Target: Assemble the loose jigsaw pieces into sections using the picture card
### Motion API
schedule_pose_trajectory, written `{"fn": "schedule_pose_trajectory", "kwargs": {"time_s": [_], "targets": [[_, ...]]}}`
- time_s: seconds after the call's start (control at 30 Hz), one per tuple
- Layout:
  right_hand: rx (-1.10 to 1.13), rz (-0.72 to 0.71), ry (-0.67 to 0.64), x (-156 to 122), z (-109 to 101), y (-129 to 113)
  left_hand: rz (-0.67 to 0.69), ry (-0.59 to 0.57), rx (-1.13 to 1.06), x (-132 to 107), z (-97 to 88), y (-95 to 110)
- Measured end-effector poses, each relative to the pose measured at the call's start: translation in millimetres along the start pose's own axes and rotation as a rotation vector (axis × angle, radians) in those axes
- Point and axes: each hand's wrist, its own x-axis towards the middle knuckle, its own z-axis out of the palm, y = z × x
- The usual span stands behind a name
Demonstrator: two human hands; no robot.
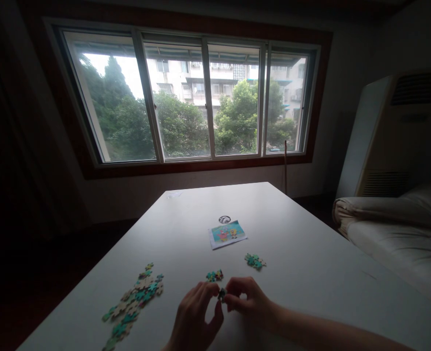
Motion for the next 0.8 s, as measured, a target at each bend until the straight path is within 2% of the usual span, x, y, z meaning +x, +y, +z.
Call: {"fn": "schedule_pose_trajectory", "kwargs": {"time_s": [0.33,0.57,0.8], "targets": [[0.016,0.025,0.063,3.1,-1.1,2.9,0.018,0.042,-0.011,1.1,4.1,-1.9],[0.032,0.032,0.09,3.1,0.0,6.4,0.051,-0.024,-0.04,-3.8,6.7,-7.3],[0.004,0.042,0.078,3.0,-0.5,2.6,0.045,-0.039,-0.022,-3.9,7.0,-6.7]]}}
